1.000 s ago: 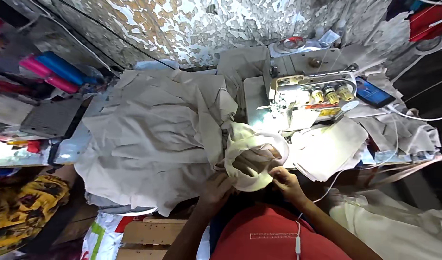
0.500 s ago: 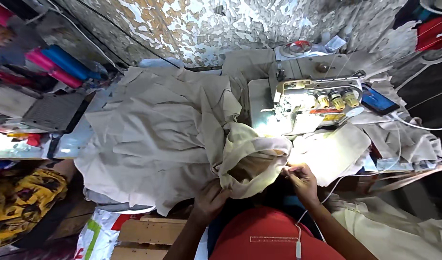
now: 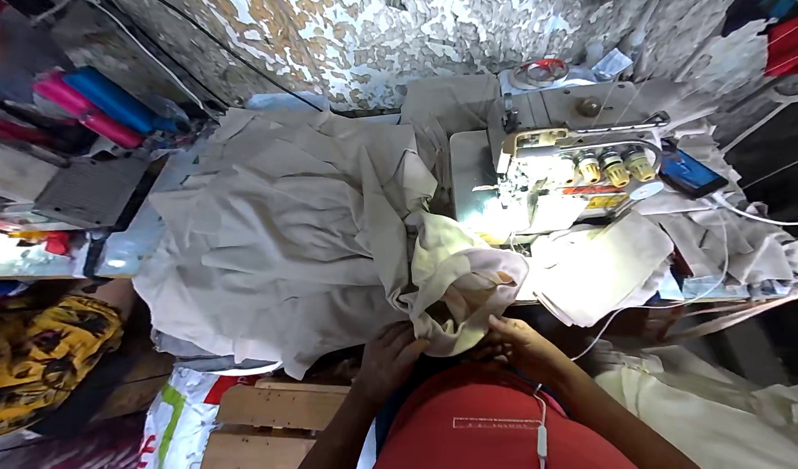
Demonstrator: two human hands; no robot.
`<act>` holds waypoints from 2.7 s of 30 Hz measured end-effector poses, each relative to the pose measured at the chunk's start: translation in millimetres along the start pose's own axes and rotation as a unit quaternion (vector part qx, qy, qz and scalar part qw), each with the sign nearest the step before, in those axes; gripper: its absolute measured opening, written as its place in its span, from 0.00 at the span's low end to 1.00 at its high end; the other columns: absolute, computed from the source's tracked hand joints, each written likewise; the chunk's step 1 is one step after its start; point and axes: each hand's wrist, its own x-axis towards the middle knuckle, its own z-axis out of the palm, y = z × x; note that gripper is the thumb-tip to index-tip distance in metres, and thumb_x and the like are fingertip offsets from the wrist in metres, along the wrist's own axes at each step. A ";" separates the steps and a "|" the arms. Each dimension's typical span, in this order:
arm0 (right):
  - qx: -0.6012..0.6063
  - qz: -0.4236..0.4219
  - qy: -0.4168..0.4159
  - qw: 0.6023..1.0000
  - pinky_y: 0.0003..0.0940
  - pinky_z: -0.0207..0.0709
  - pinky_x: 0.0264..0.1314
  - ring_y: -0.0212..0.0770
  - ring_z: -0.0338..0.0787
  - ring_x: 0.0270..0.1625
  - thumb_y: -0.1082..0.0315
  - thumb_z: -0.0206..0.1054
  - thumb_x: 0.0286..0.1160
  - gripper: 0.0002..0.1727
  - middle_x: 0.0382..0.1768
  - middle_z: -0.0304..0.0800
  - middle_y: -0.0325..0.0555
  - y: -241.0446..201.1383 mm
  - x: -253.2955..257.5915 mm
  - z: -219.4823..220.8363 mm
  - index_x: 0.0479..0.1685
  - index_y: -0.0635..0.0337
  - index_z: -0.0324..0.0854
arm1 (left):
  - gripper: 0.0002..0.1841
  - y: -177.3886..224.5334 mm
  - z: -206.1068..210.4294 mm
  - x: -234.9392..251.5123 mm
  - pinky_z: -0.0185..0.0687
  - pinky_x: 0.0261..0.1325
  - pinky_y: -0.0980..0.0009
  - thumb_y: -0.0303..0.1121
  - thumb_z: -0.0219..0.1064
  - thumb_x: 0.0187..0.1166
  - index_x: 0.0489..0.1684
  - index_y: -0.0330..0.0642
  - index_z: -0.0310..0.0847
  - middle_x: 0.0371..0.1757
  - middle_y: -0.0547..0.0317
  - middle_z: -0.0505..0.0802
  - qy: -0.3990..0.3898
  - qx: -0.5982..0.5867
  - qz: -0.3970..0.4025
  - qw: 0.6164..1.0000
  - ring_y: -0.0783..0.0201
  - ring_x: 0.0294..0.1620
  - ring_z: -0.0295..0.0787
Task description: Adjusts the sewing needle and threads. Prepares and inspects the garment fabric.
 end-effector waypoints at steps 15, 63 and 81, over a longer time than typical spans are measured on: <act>0.104 -0.075 0.004 0.992 0.34 0.92 0.34 0.43 0.98 0.34 0.69 0.49 0.93 0.12 0.35 0.97 0.53 -11.2 1.6 -2.9 0.55 0.62 0.78 | 0.04 -0.8 2.7 -6.1 0.84 0.62 0.73 0.33 0.61 0.87 0.41 0.47 0.79 0.36 0.57 0.92 0.011 -0.002 -0.082 0.997 0.64 0.46 0.92; -0.607 -0.264 -0.079 0.746 0.59 0.80 0.68 0.57 0.90 0.65 0.63 0.63 0.85 0.19 0.67 0.88 0.58 -36.0 31.9 57.6 0.71 0.58 0.85 | 0.31 -73.9 -20.1 60.8 0.76 0.78 0.49 0.35 0.56 0.91 0.92 0.38 0.53 0.72 0.45 0.88 -0.185 -0.141 -0.451 0.862 0.51 0.72 0.86; -0.744 -0.156 0.023 0.650 0.65 0.76 0.68 0.66 0.85 0.68 0.63 0.61 0.86 0.21 0.76 0.78 0.61 -104.7 82.7 71.9 0.75 0.53 0.81 | 0.17 -57.2 -27.5 -25.6 0.76 0.70 0.35 0.30 0.73 0.73 0.60 0.43 0.93 0.71 0.37 0.88 -0.030 0.079 -0.339 0.937 0.33 0.71 0.84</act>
